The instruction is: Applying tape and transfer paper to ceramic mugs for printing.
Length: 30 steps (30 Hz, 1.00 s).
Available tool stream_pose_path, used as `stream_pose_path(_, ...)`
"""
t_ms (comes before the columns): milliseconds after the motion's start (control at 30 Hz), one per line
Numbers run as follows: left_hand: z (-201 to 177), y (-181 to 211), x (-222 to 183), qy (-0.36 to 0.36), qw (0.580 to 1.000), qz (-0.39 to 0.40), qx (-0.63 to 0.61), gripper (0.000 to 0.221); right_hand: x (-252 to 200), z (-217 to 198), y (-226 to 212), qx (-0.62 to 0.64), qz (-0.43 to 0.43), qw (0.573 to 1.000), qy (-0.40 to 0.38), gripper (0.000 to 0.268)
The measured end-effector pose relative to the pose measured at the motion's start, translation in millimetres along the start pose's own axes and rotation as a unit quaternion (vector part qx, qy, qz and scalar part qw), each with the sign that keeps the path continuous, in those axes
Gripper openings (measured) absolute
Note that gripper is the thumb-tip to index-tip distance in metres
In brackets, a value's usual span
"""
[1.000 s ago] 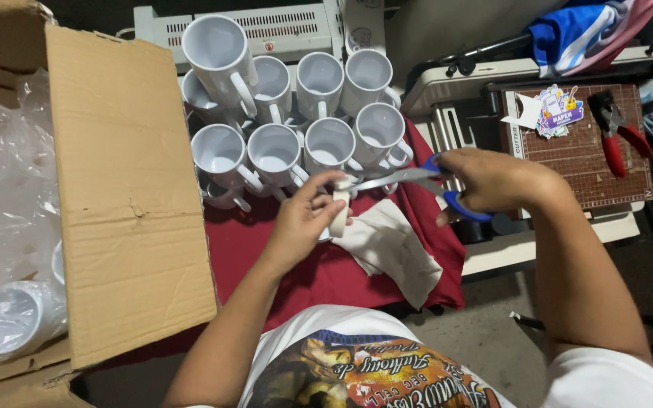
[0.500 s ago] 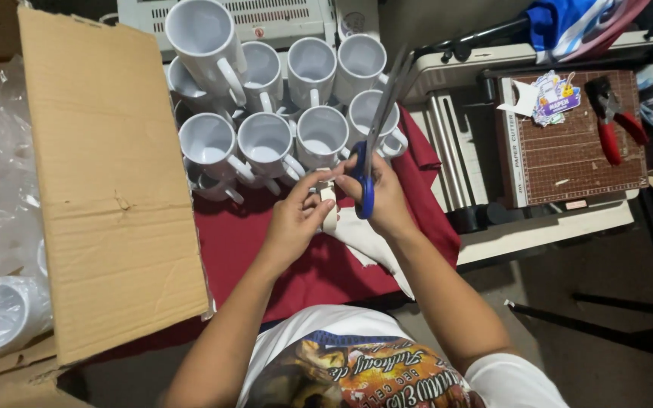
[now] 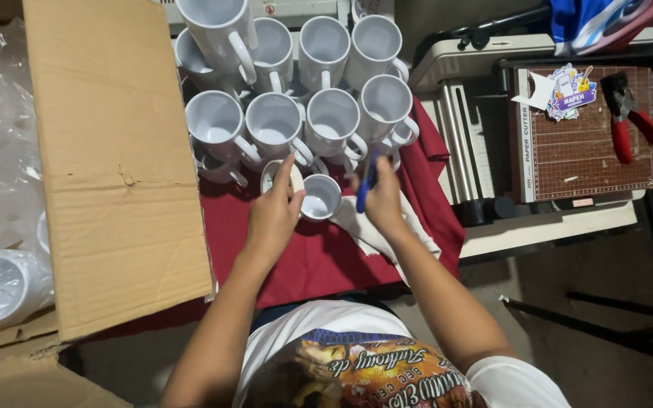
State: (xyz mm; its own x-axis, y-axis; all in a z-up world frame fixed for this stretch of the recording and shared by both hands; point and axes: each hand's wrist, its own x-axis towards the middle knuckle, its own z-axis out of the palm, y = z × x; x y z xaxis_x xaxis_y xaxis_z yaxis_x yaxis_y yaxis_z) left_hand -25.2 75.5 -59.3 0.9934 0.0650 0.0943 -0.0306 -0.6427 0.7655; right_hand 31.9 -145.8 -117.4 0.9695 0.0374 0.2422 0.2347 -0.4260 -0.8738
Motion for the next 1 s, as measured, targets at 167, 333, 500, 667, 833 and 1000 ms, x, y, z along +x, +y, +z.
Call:
stream_pose_path(167, 11.9, -11.4, -11.4, -0.022, 0.998, 0.008, 0.062, 0.061, -15.2, 35.3, 18.0, -0.072, 0.061, 0.995, -0.02, 0.028)
stream_pose_path(333, 12.1, -8.7, -16.9, -0.028, 0.997, 0.012, 0.074, 0.059, -19.3, 53.0, 29.1, -0.082, 0.038, 0.996, 0.0, 0.036)
stream_pose_path(500, 4.9, -4.8, -17.1, -0.048, 0.998, -0.04, 0.008, 0.062, -22.3, 58.5, 30.1, -0.103, 0.024, 0.994, 0.016, 0.043)
stream_pose_path(667, -1.5, 2.6, -21.9, -0.023, 0.999, 0.0, -0.034, 0.061, -26.3, 57.8, 32.3, -0.12, -0.006, 0.993, 0.021, 0.045)
stream_pose_path(833, -9.1, 14.3, -20.6, -0.013, 0.997, 0.005, -0.07, 0.059, -34.0, 42.6, 27.1, -0.059, 0.002, 0.998, 0.01, 0.036)
stream_pose_path(1000, -7.5, 14.4, -20.5, -0.008, 0.995, 0.007, -0.103, 0.043, -36.5, 13.2, 28.0, 0.004, 0.046, 0.999, 0.02, 0.03)
